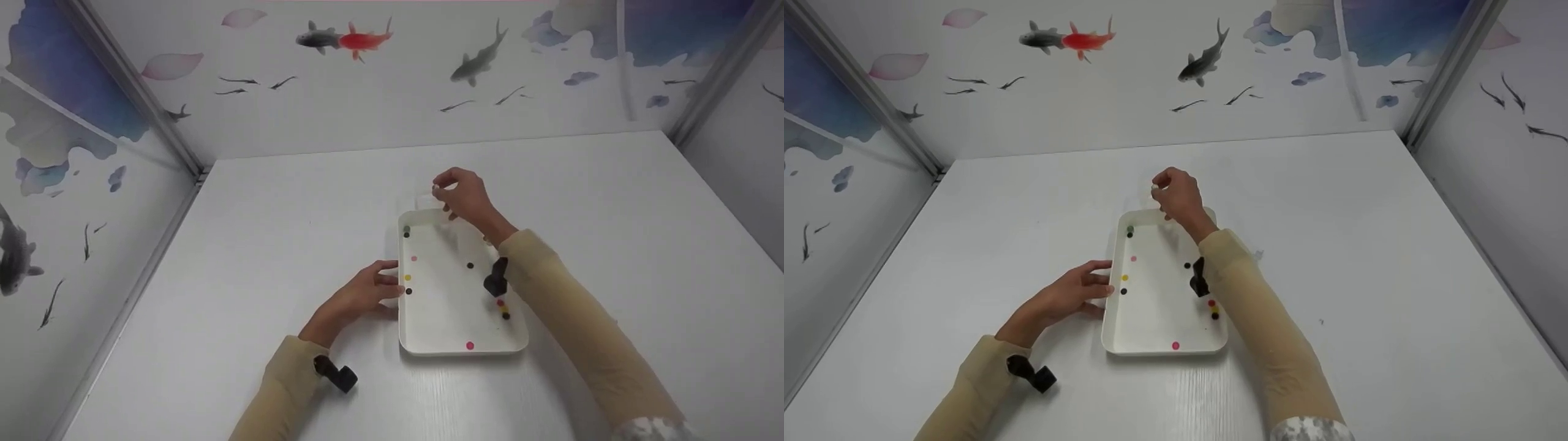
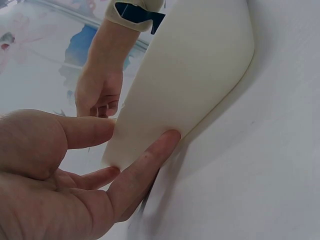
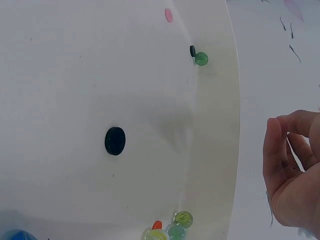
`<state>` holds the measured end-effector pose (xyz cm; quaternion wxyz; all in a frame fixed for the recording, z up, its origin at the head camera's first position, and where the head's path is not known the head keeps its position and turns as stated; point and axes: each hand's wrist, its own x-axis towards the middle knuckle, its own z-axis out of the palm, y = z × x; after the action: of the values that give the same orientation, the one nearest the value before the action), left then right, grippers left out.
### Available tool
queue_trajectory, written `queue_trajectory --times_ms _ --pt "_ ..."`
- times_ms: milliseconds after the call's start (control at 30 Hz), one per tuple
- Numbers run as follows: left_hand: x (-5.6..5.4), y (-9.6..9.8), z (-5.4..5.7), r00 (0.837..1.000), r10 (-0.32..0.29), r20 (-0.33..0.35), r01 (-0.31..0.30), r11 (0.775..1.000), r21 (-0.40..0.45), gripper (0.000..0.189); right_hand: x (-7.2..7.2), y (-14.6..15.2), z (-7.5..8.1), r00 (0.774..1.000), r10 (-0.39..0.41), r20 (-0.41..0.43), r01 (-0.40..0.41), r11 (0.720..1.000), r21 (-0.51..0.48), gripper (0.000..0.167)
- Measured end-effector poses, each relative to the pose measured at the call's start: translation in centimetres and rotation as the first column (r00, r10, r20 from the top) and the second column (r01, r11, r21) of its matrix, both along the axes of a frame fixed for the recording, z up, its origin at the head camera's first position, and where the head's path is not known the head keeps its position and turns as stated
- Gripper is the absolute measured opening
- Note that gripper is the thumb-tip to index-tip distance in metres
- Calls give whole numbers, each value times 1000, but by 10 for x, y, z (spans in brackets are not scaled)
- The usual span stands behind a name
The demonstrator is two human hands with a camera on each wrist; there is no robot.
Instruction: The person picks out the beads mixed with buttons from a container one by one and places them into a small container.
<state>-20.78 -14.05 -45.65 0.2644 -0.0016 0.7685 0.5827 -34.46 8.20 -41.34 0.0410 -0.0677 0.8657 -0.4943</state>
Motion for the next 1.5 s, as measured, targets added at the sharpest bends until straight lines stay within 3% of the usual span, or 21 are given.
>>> queue_trajectory --times_ms 200,733,1500 --pt "1 -1 0 1000 -1 6 1 999 40 64 0 2 -1 1000 -15 -6 15 1000 3 29" --pt "-1 -1 -2 1000 -3 12 2 1000 31 64 1 5 -4 996 -87 37 87 996 -15 31" --pt "-1 -1 0 1000 -8 2 8 1000 -5 63 1 5 -5 996 -88 7 89 995 -36 30"
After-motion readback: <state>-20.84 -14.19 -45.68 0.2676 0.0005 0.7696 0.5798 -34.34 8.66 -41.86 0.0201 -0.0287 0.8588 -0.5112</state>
